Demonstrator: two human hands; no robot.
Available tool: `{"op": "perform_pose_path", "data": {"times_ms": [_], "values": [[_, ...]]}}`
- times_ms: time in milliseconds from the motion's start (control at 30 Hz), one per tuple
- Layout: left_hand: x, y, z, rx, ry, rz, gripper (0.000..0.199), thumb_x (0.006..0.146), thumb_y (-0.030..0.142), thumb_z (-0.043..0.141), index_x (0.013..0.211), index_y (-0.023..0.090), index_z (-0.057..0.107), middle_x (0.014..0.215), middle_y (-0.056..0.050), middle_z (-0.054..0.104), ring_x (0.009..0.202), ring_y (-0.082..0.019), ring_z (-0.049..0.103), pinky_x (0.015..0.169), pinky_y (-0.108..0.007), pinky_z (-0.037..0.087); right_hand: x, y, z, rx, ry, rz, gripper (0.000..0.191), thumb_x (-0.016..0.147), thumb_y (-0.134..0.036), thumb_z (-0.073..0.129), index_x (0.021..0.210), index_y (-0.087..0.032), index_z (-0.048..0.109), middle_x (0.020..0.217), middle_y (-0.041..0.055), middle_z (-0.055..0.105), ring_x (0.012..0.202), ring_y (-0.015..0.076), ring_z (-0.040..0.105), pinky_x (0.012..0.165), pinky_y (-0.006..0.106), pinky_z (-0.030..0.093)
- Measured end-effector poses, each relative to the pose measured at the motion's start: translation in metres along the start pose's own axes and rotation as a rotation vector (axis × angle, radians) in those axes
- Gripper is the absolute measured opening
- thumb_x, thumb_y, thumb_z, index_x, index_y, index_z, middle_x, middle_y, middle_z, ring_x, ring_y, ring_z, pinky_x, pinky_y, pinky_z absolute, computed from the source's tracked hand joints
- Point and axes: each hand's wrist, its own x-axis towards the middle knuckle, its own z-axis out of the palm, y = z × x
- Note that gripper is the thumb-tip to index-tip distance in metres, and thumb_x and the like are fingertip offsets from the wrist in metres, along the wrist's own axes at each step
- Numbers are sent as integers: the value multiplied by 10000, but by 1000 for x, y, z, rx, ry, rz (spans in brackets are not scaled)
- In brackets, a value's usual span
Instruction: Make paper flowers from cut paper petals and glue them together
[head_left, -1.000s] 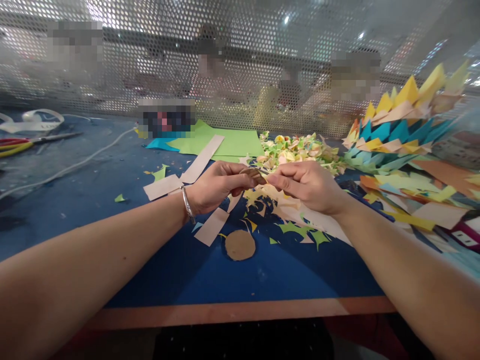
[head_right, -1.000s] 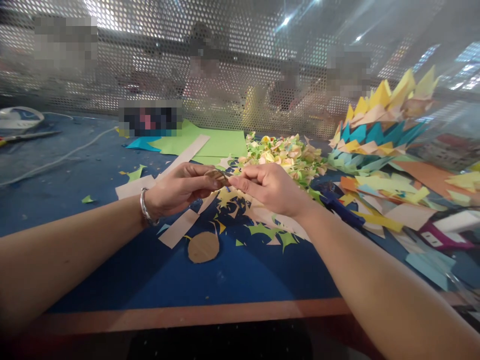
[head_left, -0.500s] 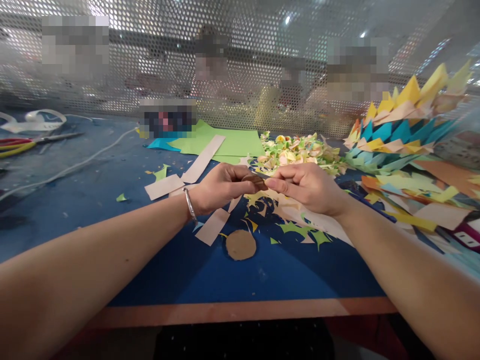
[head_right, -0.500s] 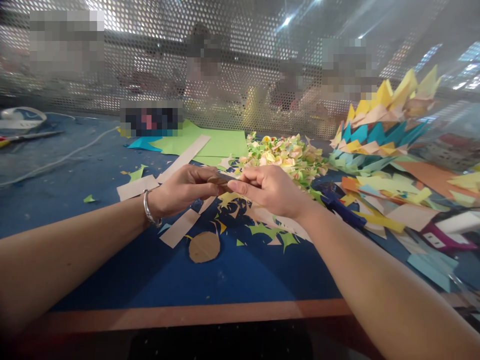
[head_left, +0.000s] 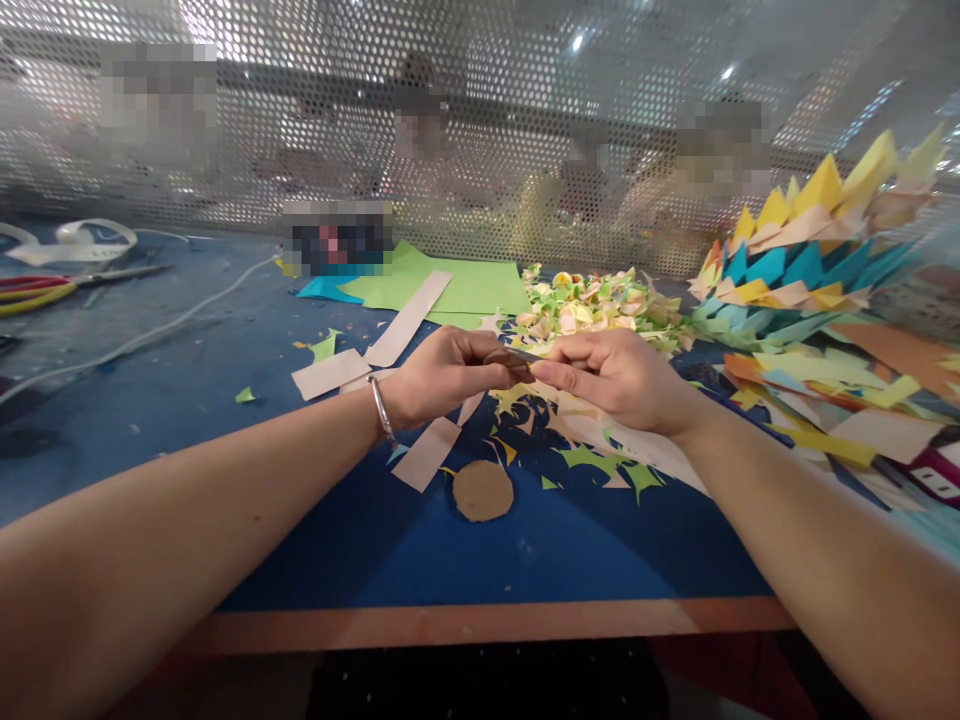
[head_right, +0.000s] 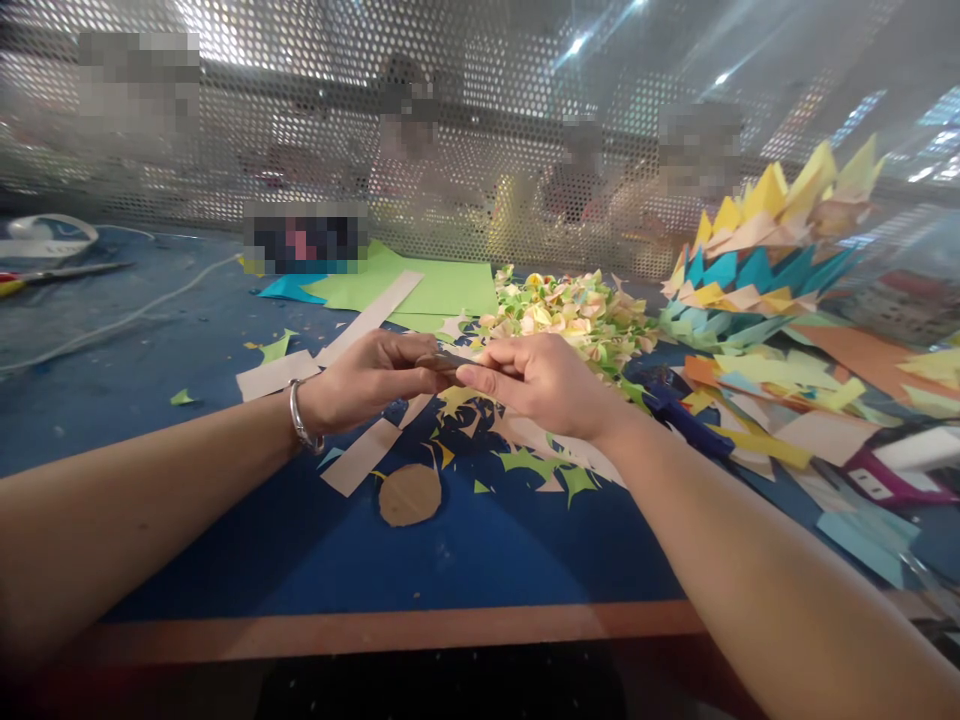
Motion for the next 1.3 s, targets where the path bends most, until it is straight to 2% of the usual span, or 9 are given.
{"op": "perform_pose_path", "data": {"times_ms": [367, 533, 633, 767, 867, 933, 1100, 1167, 1300], "values": [[0, -3, -1, 5, -4, 17, 143, 717, 133, 664, 606, 194, 731, 632, 5, 640, 631, -104, 553, 637, -240, 446, 0, 0, 0, -30, -2, -15, 452, 939, -517, 587, 628, -197, 519, 565, -44, 372, 536, 94, 333, 504, 286, 224], [2, -5, -4, -6, -9, -13, 101, 717, 157, 669, 680, 181, 760, 734, -23, 702, 719, -124, 613, 677, -245, 477, 0, 0, -1, -52, 23, -9, 460, 947, -516, 575, 622, -196, 520, 571, -36, 363, 542, 101, 332, 512, 289, 240], [1, -5, -5, 5, -52, -74, 100, 731, 187, 663, 750, 155, 756, 818, -48, 737, 770, -138, 635, 710, -258, 486, 0, -1, -1, -71, 66, -9, 476, 948, -517, 573, 607, -196, 487, 585, -30, 371, 551, 104, 332, 519, 287, 255], [-1, -1, -4, 97, -147, -160, 127, 765, 254, 679, 794, 131, 694, 694, -7, 646, 620, -95, 542, 576, -228, 419, 1, -1, -2, -32, 133, 12, 511, 936, -521, 588, 583, -208, 393, 541, -52, 296, 513, 95, 266, 483, 290, 217], [-3, 4, -2, 93, -187, -140, 187, 784, 269, 676, 900, 130, 631, 719, -2, 621, 597, -81, 519, 552, -215, 416, 2, -1, -3, -33, 173, -1, 504, 927, -510, 607, 581, -212, 393, 520, -57, 281, 502, 96, 247, 476, 300, 192], [-5, 7, -2, 182, -216, -129, 253, 810, 298, 658, 996, 131, 615, 768, -27, 661, 621, -97, 558, 568, -227, 437, 3, -1, -4, -39, 187, -15, 501, 925, -503, 614, 581, -212, 395, 524, -56, 278, 501, 95, 249, 479, 304, 184], [-6, 9, -2, 744, -165, -22, 265, 860, 354, 606, 979, 140, 708, 912, -80, 686, 688, -131, 587, 635, -270, 450, 3, -1, -4, -27, 182, -6, 532, 891, -552, 644, 583, -216, 371, 527, -62, 255, 494, 90, 239, 477, 304, 173], [-7, 10, 0, 815, -181, 24, 283, 864, 359, 597, 1001, 146, 723, 990, -93, 672, 715, -135, 596, 671, -280, 460, 4, 1, -4, -10, 176, 5, 532, 872, -583, 652, 596, -218, 381, 531, -65, 253, 497, 90, 236, 474, 304, 168], [-11, 11, 6, 876, -305, 20, 325, 837, 431, 654, 995, 155, 723, 1042, -90, 659, 758, -155, 606, 682, -289, 450, 4, 5, -3, -12, 160, 12, 521, 866, -607, 645, 621, -218, 399, 529, -71, 239, 501, 91, 225, 470, 305, 155]]}}
